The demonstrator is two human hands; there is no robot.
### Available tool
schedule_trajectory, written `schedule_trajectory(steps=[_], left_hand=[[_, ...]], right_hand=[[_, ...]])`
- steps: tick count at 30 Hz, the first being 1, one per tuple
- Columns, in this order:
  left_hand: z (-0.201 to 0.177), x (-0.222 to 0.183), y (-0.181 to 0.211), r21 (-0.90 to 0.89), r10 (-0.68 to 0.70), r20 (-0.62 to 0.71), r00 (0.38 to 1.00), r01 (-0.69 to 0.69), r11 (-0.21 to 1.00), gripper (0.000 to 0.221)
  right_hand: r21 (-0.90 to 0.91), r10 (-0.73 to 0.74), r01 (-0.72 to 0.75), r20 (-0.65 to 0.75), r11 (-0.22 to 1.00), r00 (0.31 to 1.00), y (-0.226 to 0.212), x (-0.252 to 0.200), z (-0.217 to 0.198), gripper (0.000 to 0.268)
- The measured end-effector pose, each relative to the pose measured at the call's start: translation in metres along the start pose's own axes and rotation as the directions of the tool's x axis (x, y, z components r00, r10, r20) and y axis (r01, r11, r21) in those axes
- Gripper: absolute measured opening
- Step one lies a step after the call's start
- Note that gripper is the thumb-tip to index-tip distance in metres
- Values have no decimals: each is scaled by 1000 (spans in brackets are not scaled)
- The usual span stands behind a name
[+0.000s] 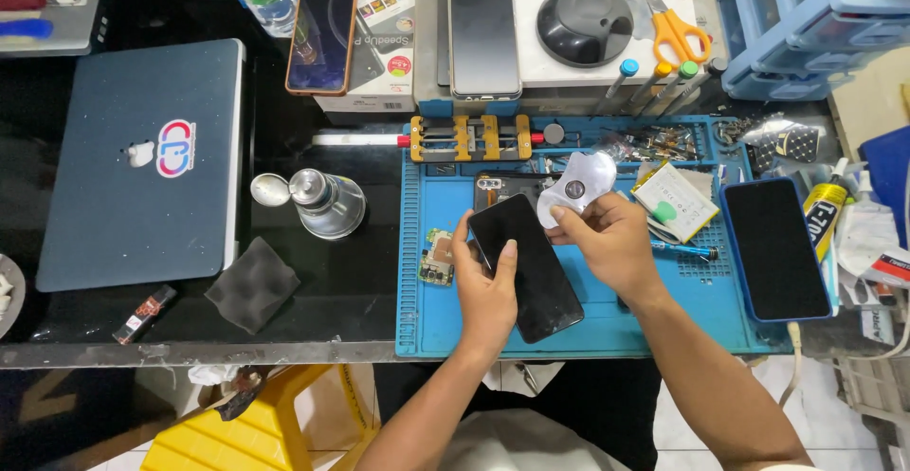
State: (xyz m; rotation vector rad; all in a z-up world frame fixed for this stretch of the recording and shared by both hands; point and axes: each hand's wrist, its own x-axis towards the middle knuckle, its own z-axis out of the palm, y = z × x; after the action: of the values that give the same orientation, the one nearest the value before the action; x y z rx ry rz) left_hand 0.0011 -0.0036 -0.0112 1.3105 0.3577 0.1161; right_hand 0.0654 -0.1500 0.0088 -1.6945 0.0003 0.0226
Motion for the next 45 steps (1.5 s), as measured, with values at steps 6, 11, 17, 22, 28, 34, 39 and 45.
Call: schedule_trajectory(steps=[6,11,17,22,28,34,39,45], left_hand=[[1,-2,3,14,-3,1,1000,3,1000,67],[2,-2,3,42,2,6,1000,-3,999,66],[1,0,-4,50,-2,12,1000,1,999,65],[4,-1,-7,56,1,6,1000,-1,998,68],[4,0,-18,48,-7,-26,1000,8,999,66],[5,-1,-17,30,0,-41,999,1,1000,66],[5,1,-19,38,11,-45,999,-9,999,64],[4,1,-21,37,18,-36,999,-16,999,64]], right_hand=[[1,-3,3,-28,1000,1000,8,0,0,24],[-85,-25,21,-48,996,999,0,0,5,25],[-214,-48,28,-89,977,995,-6,-3,10,26],[-306,-144,117,-66,945,987,18,-1,7,19],[-332,-233,201,-61,922,970,24,-1,6,11],[-307,-262,232,-59,923,963,22,-2,8,9],[-303,-301,272,-52,913,952,19,-3,11,9],[-313,-345,307,-75,899,935,18,-4,12,22]])
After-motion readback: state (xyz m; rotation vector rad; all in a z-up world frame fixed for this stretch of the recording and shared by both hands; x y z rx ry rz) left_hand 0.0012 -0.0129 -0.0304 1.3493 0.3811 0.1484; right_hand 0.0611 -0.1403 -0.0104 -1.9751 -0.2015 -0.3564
